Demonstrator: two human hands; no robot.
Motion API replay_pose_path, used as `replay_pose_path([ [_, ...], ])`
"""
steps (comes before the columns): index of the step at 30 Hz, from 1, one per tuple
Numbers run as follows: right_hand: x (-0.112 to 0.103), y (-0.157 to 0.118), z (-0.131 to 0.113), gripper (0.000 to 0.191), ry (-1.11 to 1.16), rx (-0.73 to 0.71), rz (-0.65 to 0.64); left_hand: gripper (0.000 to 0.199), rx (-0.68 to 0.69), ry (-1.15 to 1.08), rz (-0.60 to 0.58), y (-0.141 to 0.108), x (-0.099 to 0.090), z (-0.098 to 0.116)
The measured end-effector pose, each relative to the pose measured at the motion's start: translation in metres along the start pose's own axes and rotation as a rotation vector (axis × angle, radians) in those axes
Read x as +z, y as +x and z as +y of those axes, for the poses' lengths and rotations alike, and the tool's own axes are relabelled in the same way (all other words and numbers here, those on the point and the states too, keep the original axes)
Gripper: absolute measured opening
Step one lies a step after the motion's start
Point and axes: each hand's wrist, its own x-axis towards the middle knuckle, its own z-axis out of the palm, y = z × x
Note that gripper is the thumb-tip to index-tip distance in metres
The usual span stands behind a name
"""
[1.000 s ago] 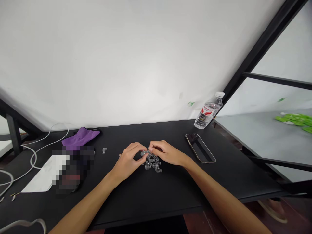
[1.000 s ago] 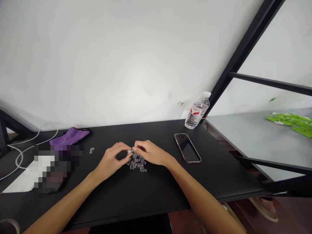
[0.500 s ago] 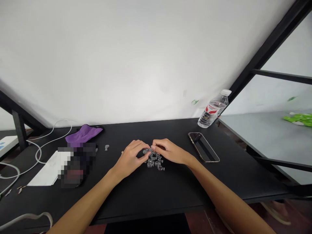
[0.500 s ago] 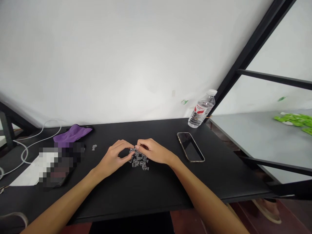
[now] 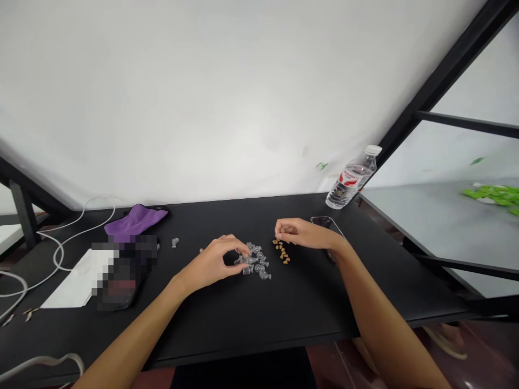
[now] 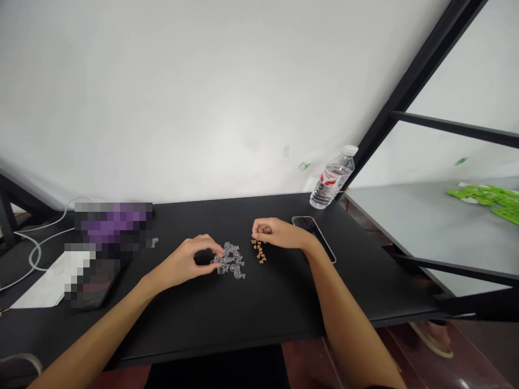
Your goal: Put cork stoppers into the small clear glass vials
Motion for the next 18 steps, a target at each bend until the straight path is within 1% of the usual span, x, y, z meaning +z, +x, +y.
replay_pose_path([
  [4, -0.012, -0.005, 0.01, 0.042, -0.02, 0.043, -0.065, 0.017, -0.035, 0.012, -0.142, -0.002, 0.001, 0.009],
  [7, -0.017, -0.007, 0.017, 0.039, -0.031, 0.055, -0.109, 0.018, 0.004, 0.018, -0.205, -0.002, 0.004, 0.014],
  [11, -0.019, -0.008, 0.02, 0.034, -0.044, 0.077, -0.154, 0.016, 0.046, 0.035, -0.24, -0.001, 0.009, 0.016],
  [18, -0.017, -0.005, 0.022, 0.034, -0.077, 0.101, -0.181, 0.017, 0.045, 0.093, -0.27, -0.001, 0.01, 0.019],
])
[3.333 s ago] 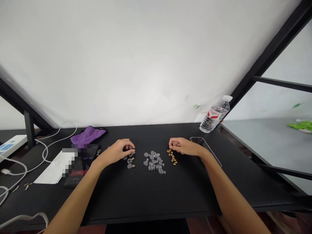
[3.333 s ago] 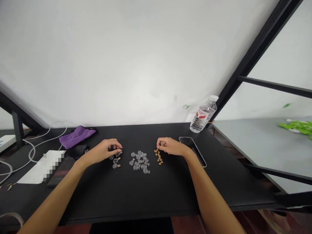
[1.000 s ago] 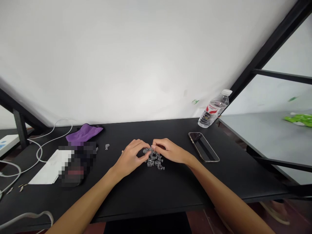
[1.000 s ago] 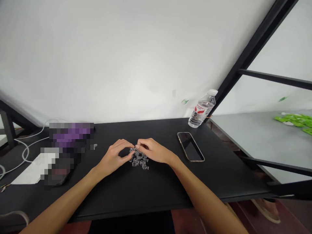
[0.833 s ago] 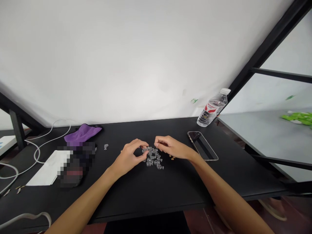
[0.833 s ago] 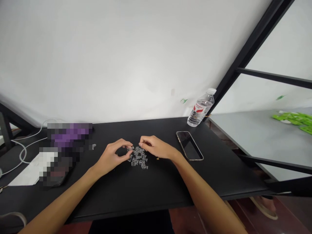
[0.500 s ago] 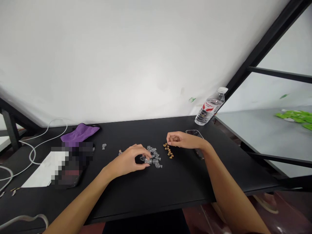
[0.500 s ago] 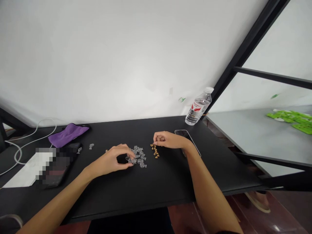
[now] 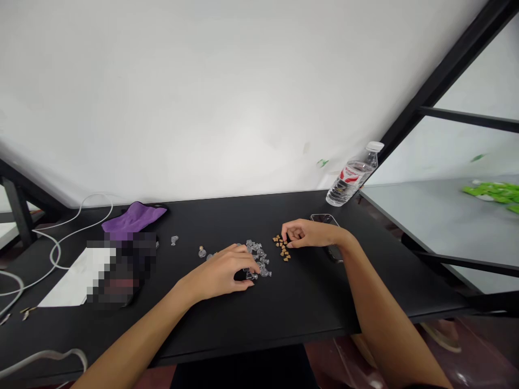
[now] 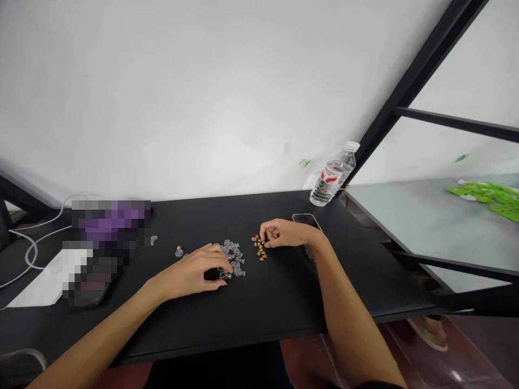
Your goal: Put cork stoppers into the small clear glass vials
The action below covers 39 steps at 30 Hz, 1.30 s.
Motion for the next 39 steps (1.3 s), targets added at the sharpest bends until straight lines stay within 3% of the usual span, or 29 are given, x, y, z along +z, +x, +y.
replay_pose_path([
  [15, 0.001, 0.004, 0.005, 0.035, -0.002, -0.028, 0.03, 0.012, 0.053, 0.016, 0.008, 0.002, 0.004, -0.007],
  [25, 0.002, 0.005, 0.008, 0.04, 0.014, -0.048, 0.065, 0.01, 0.046, -0.019, 0.078, 0.002, 0.0, -0.01],
  [27, 0.003, 0.006, 0.006, 0.04, 0.043, -0.071, 0.136, 0.008, 0.02, -0.023, 0.126, 0.001, -0.007, -0.014],
  [30, 0.007, 0.01, 0.001, 0.041, 0.104, -0.151, 0.381, 0.009, -0.052, 0.024, 0.199, -0.004, -0.022, -0.026],
  [33, 0.015, 0.019, -0.003, 0.041, 0.135, -0.207, 0.594, 0.012, -0.137, 0.117, 0.196, -0.013, -0.039, -0.042],
  [39, 0.031, 0.036, -0.003, 0.044, -0.006, -0.157, 0.666, 0.018, -0.286, 0.125, 0.217, -0.038, -0.059, -0.067],
])
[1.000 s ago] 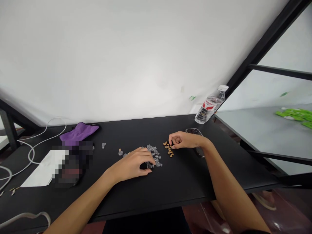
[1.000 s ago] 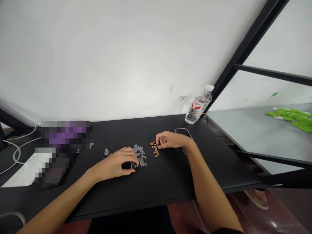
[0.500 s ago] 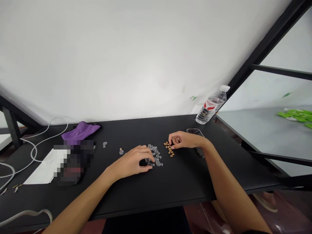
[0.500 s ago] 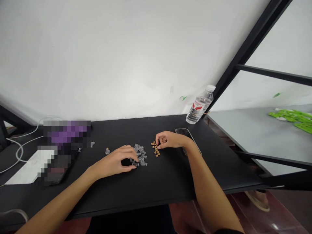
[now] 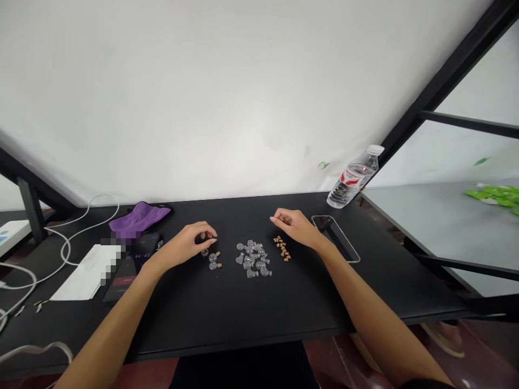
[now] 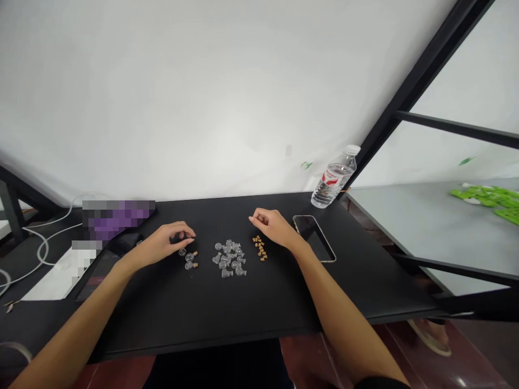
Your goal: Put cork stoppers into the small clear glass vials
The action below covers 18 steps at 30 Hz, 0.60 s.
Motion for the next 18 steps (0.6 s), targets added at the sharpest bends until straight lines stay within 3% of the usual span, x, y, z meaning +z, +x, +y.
replay_pose_path([
  [8, 0.006, -0.001, -0.005, 0.047, -0.087, 0.002, -0.043, 0.025, -0.032, -0.058, -0.043, -0.013, -0.013, -0.008],
  [12, 0.004, -0.001, -0.005, 0.049, -0.113, 0.008, -0.04, 0.03, -0.022, -0.073, -0.124, -0.014, -0.013, -0.008],
  [18, 0.004, -0.002, -0.007, 0.045, -0.099, -0.003, -0.034, 0.022, -0.03, -0.083, -0.164, -0.014, -0.009, -0.009],
])
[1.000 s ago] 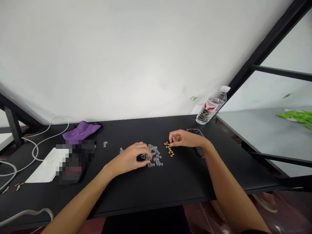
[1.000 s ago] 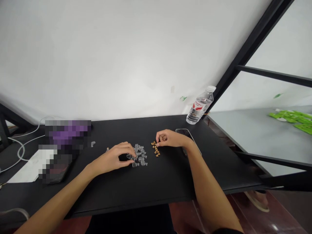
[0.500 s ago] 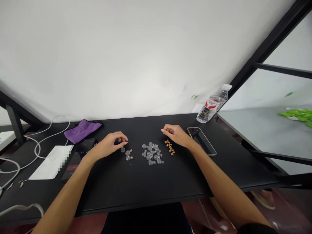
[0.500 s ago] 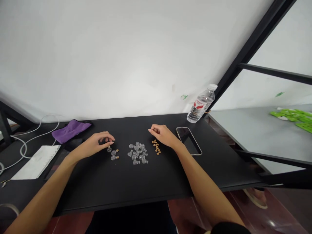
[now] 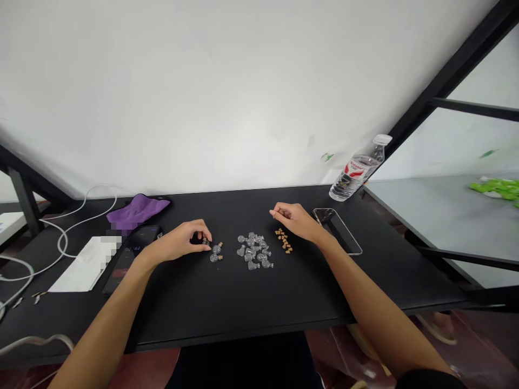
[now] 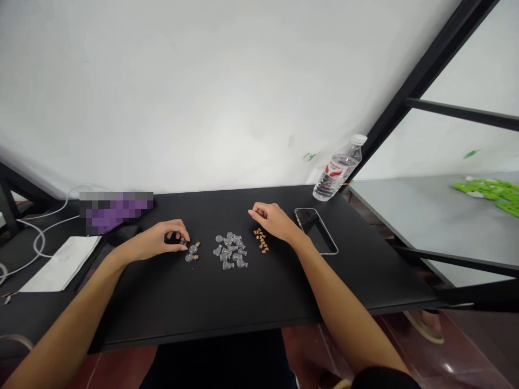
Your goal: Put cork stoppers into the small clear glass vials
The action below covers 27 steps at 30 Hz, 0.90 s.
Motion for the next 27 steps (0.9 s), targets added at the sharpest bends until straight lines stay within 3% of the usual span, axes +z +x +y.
replay_pose_path([
  [3, -0.001, 0.0, -0.001, 0.044, 0.0, 0.003, 0.004, 0.018, 0.024, 0.004, 0.051, 0.002, 0.003, 0.001],
  [7, -0.003, -0.001, -0.002, 0.045, -0.006, 0.003, 0.019, 0.011, 0.114, -0.032, 0.254, 0.008, 0.011, 0.007],
  [12, 0.002, -0.002, -0.016, 0.043, 0.086, -0.039, -0.003, 0.013, 0.205, -0.125, 0.448, 0.021, 0.03, 0.035],
  [18, 0.023, -0.006, -0.045, 0.038, 0.252, -0.106, -0.143, 0.022, 0.292, -0.224, 0.466, 0.043, 0.052, 0.071],
  [27, 0.034, -0.011, -0.056, 0.04, 0.332, -0.14, -0.239, 0.023, 0.23, -0.408, 0.488, 0.041, 0.072, 0.061],
])
